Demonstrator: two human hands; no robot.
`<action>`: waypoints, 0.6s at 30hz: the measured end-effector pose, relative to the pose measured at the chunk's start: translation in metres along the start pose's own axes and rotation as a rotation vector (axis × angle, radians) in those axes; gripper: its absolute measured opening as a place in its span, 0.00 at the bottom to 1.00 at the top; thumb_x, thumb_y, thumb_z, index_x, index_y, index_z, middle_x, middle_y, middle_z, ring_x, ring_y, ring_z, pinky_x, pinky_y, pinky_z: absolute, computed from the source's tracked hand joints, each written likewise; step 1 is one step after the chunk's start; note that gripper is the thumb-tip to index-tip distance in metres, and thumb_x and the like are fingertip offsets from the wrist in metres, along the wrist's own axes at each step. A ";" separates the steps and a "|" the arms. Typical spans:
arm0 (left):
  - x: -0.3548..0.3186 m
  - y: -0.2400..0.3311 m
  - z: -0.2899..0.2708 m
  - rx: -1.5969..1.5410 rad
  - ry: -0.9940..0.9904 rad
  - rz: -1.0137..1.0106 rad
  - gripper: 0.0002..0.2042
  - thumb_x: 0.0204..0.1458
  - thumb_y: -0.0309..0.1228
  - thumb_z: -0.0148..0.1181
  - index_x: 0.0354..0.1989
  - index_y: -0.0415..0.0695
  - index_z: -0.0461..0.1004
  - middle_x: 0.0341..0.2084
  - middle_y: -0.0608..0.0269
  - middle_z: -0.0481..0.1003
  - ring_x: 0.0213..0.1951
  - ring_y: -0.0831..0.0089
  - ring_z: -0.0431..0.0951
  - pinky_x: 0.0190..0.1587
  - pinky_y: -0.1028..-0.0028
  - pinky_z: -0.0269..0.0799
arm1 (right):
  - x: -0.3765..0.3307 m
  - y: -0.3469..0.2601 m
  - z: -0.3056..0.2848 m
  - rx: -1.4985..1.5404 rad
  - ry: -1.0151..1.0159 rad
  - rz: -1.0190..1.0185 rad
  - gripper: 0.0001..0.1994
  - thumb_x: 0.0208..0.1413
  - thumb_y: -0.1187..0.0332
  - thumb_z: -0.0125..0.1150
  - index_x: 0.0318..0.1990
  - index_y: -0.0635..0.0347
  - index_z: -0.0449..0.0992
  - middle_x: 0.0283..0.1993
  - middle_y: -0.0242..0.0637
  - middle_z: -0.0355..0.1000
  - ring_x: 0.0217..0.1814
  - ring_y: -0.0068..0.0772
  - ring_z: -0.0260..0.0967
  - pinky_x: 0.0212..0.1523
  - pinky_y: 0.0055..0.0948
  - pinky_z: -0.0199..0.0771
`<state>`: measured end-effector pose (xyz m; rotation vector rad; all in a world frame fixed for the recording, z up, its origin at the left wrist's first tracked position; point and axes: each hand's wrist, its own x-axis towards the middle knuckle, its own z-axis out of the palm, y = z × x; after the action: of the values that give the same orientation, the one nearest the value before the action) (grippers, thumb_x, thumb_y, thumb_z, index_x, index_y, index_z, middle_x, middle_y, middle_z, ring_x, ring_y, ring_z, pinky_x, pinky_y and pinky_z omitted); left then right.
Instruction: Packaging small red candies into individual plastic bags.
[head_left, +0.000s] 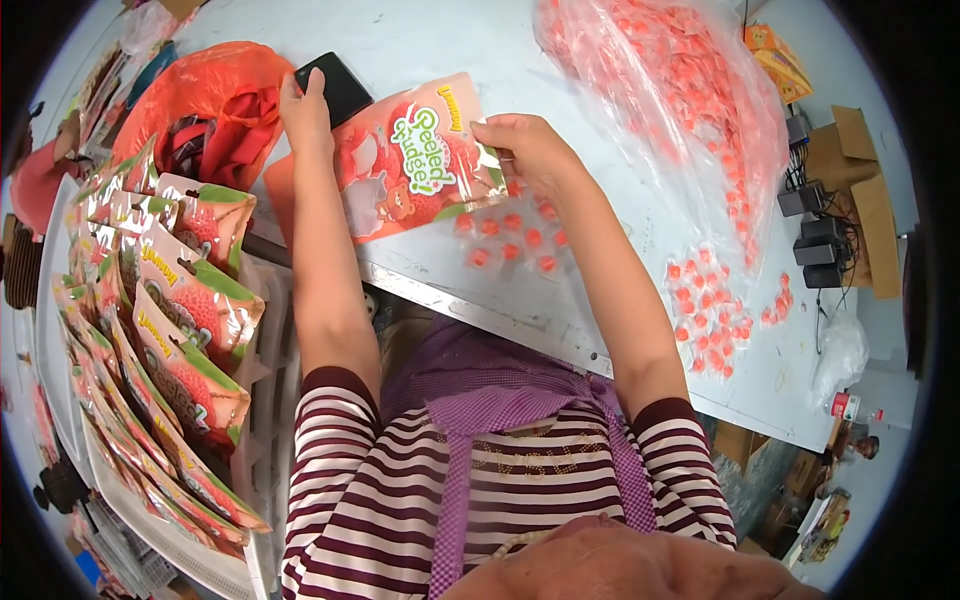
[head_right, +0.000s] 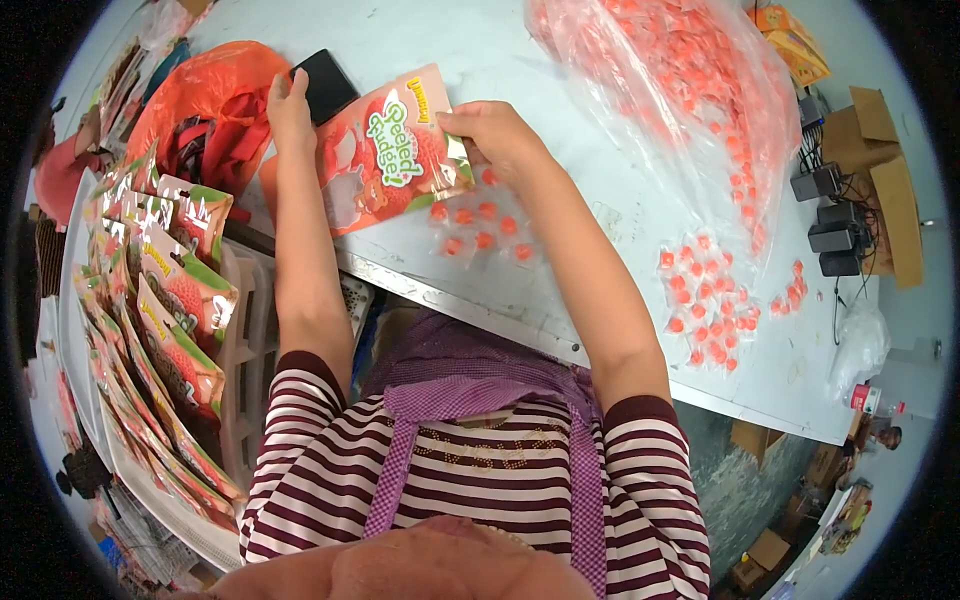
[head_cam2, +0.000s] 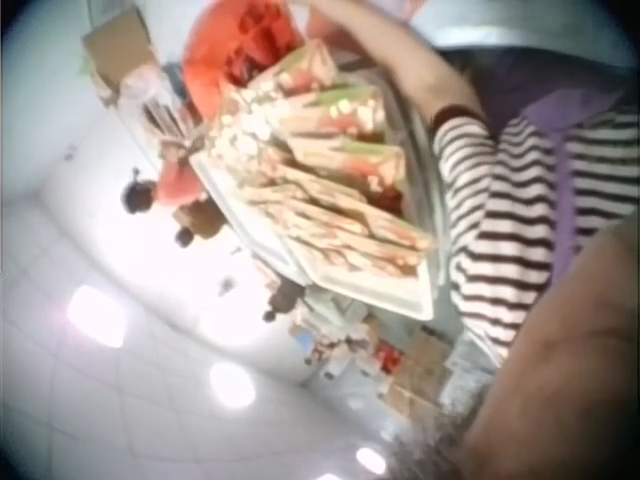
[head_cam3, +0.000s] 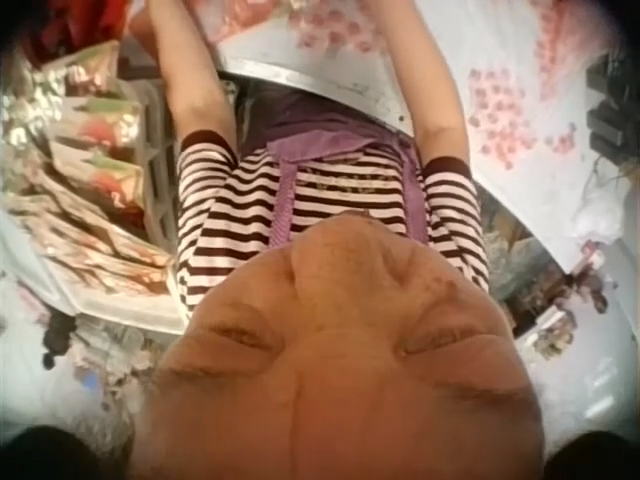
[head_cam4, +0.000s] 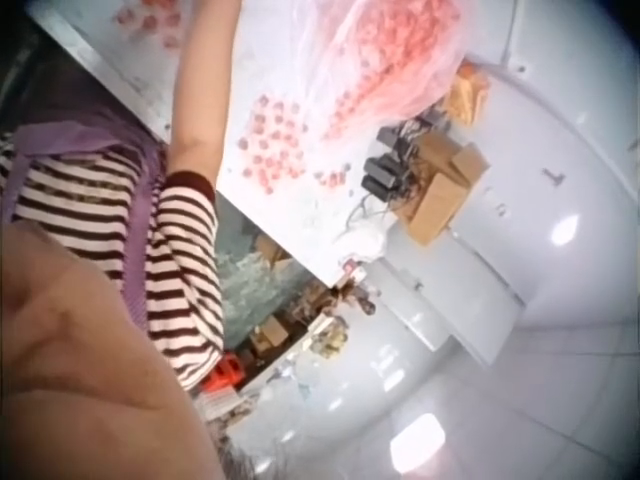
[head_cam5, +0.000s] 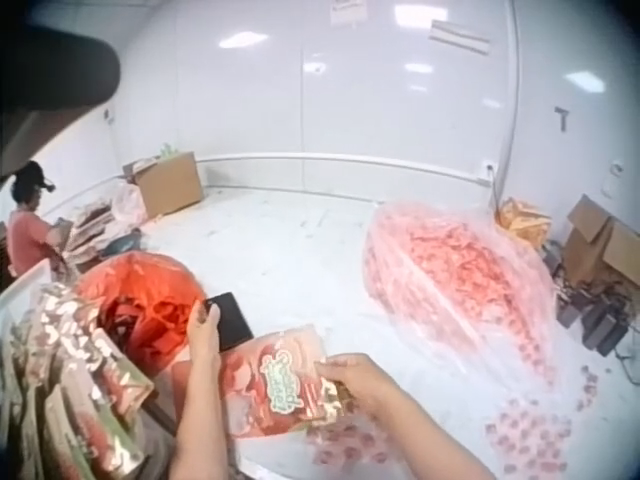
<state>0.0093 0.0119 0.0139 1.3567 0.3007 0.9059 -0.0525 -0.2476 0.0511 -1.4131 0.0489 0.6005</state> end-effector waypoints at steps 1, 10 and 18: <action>-0.011 0.019 0.004 0.000 -0.005 -0.004 0.10 0.51 0.30 0.56 0.36 0.35 0.69 0.31 0.63 0.71 0.32 0.79 0.68 0.36 0.80 0.64 | -0.012 -0.007 0.003 -0.028 0.021 -0.014 0.11 0.49 0.64 0.61 0.35 0.63 0.74 0.29 0.33 0.72 0.26 0.21 0.67 0.30 0.21 0.67; -0.160 0.137 -0.028 0.278 -0.862 -0.158 0.15 0.43 0.30 0.65 0.35 0.36 0.68 0.22 0.68 0.70 0.25 0.83 0.67 0.28 0.82 0.66 | -0.084 0.000 0.027 -0.170 0.049 -0.138 0.11 0.47 0.66 0.64 0.20 0.60 0.71 0.18 0.26 0.66 0.18 0.13 0.59 0.19 0.16 0.59; -0.198 0.148 -0.054 0.296 -0.829 -0.222 0.19 0.36 0.23 0.70 0.35 0.37 0.65 0.26 0.63 0.70 0.26 0.80 0.72 0.28 0.80 0.70 | -0.090 0.048 0.044 0.036 -0.111 -0.253 0.09 0.44 0.68 0.66 0.26 0.64 0.74 0.26 0.31 0.72 0.25 0.15 0.66 0.25 0.17 0.65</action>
<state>-0.2100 -0.0975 0.0772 1.8085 -0.0642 0.0661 -0.1633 -0.2376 0.0498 -1.3234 -0.2034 0.4643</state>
